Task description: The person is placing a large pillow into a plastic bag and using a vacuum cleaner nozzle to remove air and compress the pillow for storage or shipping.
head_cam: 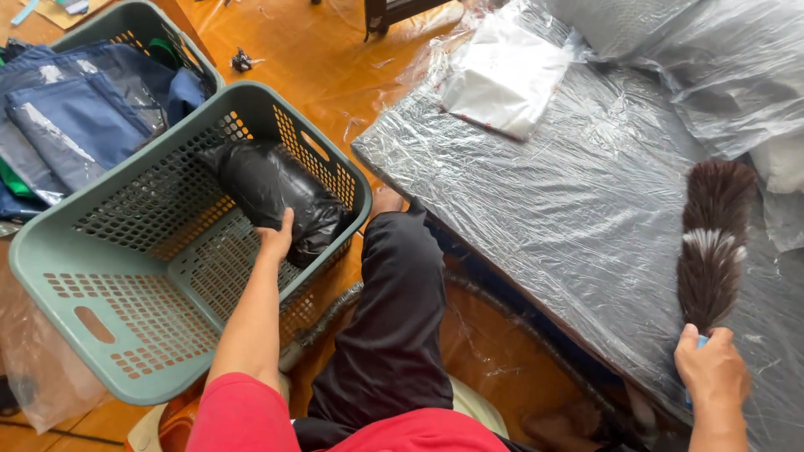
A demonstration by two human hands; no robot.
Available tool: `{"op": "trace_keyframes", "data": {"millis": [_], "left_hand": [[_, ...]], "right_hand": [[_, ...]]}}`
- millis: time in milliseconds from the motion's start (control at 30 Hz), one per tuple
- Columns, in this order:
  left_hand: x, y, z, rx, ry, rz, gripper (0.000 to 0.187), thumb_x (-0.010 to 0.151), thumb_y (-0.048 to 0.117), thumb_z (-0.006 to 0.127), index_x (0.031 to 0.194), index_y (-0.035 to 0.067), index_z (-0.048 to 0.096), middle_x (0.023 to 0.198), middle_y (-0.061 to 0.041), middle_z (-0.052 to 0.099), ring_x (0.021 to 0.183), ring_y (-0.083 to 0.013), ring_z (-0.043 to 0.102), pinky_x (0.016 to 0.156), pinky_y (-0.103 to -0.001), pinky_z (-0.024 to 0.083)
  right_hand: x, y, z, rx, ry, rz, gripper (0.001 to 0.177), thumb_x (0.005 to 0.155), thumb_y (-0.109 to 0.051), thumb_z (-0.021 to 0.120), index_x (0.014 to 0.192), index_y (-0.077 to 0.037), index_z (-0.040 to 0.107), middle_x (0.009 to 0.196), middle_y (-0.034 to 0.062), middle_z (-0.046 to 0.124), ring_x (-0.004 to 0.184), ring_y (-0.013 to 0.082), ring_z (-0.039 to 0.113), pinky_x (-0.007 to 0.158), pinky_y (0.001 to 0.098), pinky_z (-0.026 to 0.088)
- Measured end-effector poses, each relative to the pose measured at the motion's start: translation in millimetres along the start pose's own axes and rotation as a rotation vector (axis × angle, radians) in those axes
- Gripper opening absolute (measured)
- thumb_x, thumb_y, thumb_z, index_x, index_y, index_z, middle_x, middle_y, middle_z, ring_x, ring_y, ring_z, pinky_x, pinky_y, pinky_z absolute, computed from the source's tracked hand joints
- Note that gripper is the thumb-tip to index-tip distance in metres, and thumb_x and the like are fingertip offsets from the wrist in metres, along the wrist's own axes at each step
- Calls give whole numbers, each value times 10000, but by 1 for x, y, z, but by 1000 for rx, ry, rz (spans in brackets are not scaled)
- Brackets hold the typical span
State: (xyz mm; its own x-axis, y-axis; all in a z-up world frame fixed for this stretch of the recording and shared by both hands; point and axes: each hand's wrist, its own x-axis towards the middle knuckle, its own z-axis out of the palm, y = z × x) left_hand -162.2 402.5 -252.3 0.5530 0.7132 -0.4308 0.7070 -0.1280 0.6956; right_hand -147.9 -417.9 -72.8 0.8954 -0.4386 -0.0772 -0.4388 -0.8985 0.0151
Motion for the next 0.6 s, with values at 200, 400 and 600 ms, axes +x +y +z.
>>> {"op": "trace_keyframes", "data": {"millis": [200,400,600], "left_hand": [[53,-47,11,583,-413,-38,837,987,593,467,1376,-144,552,1424,-275,586,1274,-432,602,1094,-498,469],[47,-52,-8,782,-318,11,770,958,555,577,1102,-186,732,1041,-296,766,894,-434,736,860,-464,564],[56,-2,-30,1022,-177,70,693,952,495,603,1258,-108,757,1337,-263,722,1203,-462,680,979,-529,534]], "right_hand": [[-7,-16,-7,-8,-8,-9,538,1113,-445,431,1226,56,590,1130,305,746,993,499,726,890,560,525],[-10,-21,-5,4,50,11,515,1048,-468,496,1169,26,571,1065,261,743,914,464,733,827,533,560],[-14,-19,-16,155,9,57,522,979,-468,531,1286,-46,536,1055,227,743,965,459,709,871,540,530]]}}
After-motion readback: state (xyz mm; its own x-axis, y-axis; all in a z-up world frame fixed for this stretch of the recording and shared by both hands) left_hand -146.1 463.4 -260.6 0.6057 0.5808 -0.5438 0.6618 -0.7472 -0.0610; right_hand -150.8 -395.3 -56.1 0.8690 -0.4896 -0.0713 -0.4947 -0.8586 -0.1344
